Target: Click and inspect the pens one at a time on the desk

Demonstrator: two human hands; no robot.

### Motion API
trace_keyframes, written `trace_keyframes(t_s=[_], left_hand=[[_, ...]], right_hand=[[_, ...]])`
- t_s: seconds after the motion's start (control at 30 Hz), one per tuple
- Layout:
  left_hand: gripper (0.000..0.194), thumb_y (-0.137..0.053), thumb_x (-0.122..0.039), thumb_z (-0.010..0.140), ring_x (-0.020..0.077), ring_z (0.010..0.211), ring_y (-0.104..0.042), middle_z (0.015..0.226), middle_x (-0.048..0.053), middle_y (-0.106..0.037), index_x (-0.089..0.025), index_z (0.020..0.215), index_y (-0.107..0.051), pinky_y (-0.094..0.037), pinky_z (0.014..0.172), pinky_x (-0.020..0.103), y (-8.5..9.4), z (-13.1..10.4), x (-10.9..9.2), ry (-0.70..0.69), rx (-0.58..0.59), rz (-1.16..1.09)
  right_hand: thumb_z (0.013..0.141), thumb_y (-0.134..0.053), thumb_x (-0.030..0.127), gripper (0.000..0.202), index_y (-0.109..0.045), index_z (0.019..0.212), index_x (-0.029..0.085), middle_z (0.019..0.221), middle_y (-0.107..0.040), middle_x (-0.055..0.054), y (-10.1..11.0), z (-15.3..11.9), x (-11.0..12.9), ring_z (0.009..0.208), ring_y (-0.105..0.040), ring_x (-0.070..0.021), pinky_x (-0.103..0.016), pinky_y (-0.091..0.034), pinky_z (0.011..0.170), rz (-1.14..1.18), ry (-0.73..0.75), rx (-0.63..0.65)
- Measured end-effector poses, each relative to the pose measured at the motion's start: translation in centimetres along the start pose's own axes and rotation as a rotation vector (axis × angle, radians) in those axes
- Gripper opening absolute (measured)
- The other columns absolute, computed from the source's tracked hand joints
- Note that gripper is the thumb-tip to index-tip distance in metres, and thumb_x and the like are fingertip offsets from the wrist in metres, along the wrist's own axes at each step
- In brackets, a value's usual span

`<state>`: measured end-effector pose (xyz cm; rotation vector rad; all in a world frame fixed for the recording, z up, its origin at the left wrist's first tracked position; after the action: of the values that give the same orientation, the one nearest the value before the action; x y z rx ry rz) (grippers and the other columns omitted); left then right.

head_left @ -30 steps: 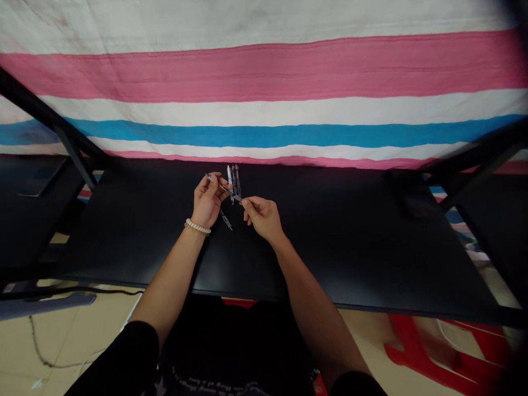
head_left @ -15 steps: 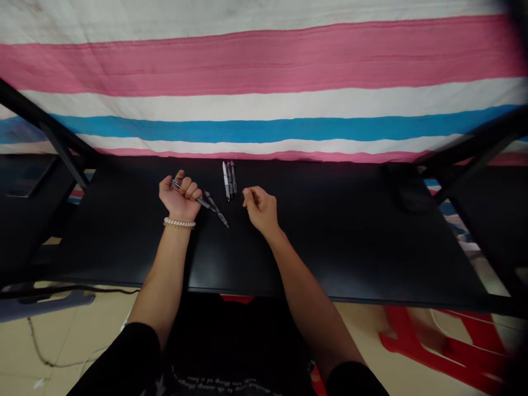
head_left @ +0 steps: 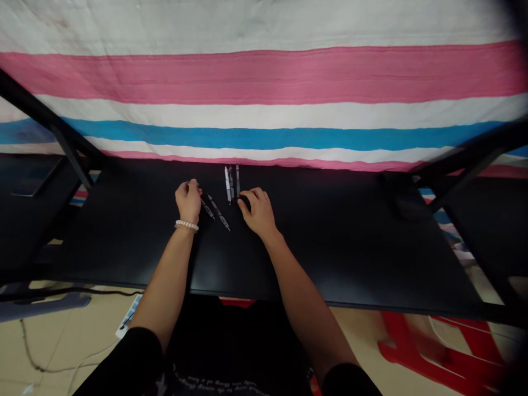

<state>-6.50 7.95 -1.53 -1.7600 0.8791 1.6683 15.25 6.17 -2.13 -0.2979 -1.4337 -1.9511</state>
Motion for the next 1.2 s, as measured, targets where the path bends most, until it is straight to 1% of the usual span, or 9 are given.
trace_keyframes(t_s=[0.1, 0.27, 0.4, 0.5, 0.63, 0.77, 0.97, 1.1, 1.2], left_hand=[[0.031, -0.057, -0.038, 0.090, 0.0203, 0.068, -0.056, 0.060, 0.001, -0.051, -0.021, 0.066, -0.064, -0.046, 0.075, 0.033, 0.6, -0.1, -0.6, -0.163, 0.017, 0.326], [0.017, -0.058, -0.023, 0.083, 0.0265, 0.079, -0.059, 0.068, 0.005, -0.057, -0.022, 0.067, -0.063, -0.044, 0.088, 0.042, 0.4, -0.6, -1.0, -0.331, 0.090, 0.563], [0.016, -0.059, -0.029, 0.085, 0.0289, 0.086, -0.059, 0.074, 0.007, -0.058, -0.023, 0.070, -0.056, -0.044, 0.093, 0.045, 0.0, -0.8, -1.0, -0.391, 0.101, 0.570], [0.022, -0.058, -0.037, 0.088, 0.0293, 0.087, -0.059, 0.076, 0.008, -0.058, -0.024, 0.072, -0.053, -0.044, 0.094, 0.046, -0.1, -1.1, -1.1, -0.403, 0.107, 0.567], [0.020, -0.061, -0.038, 0.088, 0.0273, 0.086, -0.059, 0.082, 0.007, -0.058, -0.023, 0.076, -0.054, -0.045, 0.092, 0.044, -0.1, -1.8, -1.6, -0.401, 0.084, 0.583], [0.017, -0.063, -0.036, 0.086, 0.0280, 0.086, -0.060, 0.088, 0.009, -0.057, -0.023, 0.079, -0.055, -0.045, 0.090, 0.045, -0.2, -2.5, -1.9, -0.409, 0.058, 0.639], [0.018, -0.064, -0.035, 0.086, 0.0288, 0.083, -0.061, 0.076, 0.004, -0.055, -0.023, 0.089, -0.052, -0.044, 0.087, 0.044, -0.9, -3.2, -1.7, -0.411, 0.116, 0.623], [0.018, -0.064, -0.035, 0.087, 0.0278, 0.081, -0.061, 0.077, 0.005, -0.056, -0.023, 0.092, -0.052, -0.045, 0.085, 0.044, -1.0, -3.3, -1.7, -0.417, 0.115, 0.640], [0.017, -0.067, -0.034, 0.085, 0.0245, 0.080, -0.062, 0.079, 0.005, -0.058, -0.022, 0.086, -0.055, -0.047, 0.085, 0.041, -0.7, -3.1, -2.2, -0.460, 0.076, 0.551]], right_hand=[[0.099, -0.050, 0.034, 0.026, -0.071, 0.098, 0.019, 0.100, -0.061, -0.013, 0.0, 0.1, -0.3, 0.094, -0.057, -0.0279, -0.044, -0.048, 0.090, 0.012, -0.035, -0.019], [0.099, -0.053, 0.037, 0.036, -0.064, 0.128, 0.021, 0.105, -0.060, -0.012, 0.0, 0.0, 0.2, 0.095, -0.057, -0.0285, -0.043, -0.047, 0.088, -0.053, -0.015, 0.033], [0.100, -0.051, 0.039, 0.032, -0.067, 0.124, 0.024, 0.109, -0.059, -0.012, -0.1, 0.0, 0.6, 0.094, -0.056, -0.0284, -0.042, -0.045, 0.085, -0.129, 0.014, 0.076], [0.100, -0.050, 0.033, 0.024, -0.067, 0.111, 0.019, 0.106, -0.059, -0.012, -0.2, 0.1, 0.5, 0.093, -0.057, -0.0270, -0.041, -0.045, 0.085, -0.119, -0.001, 0.076], [0.098, -0.045, 0.022, 0.016, -0.060, 0.094, 0.018, 0.096, -0.063, -0.012, -0.6, 0.3, 0.2, 0.089, -0.058, -0.0270, -0.040, -0.045, 0.082, -0.116, -0.029, 0.062], [0.095, -0.042, 0.020, 0.014, -0.056, 0.097, 0.018, 0.092, -0.065, -0.012, -0.5, 0.4, -0.4, 0.081, -0.060, -0.0250, -0.038, -0.046, 0.076, 0.003, -0.102, -0.025], [0.094, -0.048, 0.032, 0.016, -0.055, 0.102, 0.020, 0.079, -0.064, -0.005, 0.1, 0.2, -1.2, 0.072, -0.063, -0.0215, -0.034, -0.047, 0.070, 0.278, -0.226, -0.118], [0.093, -0.051, 0.035, 0.017, -0.057, 0.100, 0.021, 0.081, -0.066, -0.006, 0.3, 0.1, -1.4, 0.073, -0.064, -0.0209, -0.035, -0.049, 0.072, 0.361, -0.243, -0.167], [0.093, -0.053, 0.037, 0.018, -0.059, 0.100, 0.021, 0.084, -0.068, -0.005, 0.4, 0.0, -1.6, 0.074, -0.065, -0.0195, -0.034, -0.051, 0.073, 0.429, -0.280, -0.209]])
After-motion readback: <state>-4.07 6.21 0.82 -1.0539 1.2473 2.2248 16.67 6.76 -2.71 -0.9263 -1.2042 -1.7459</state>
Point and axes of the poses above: each hand's wrist, its own z-axis towards the middle knuckle, its own y-axis out of the back of the hand, x = y × z, the point moved 4 cm from there along z, towards the middle knuckle
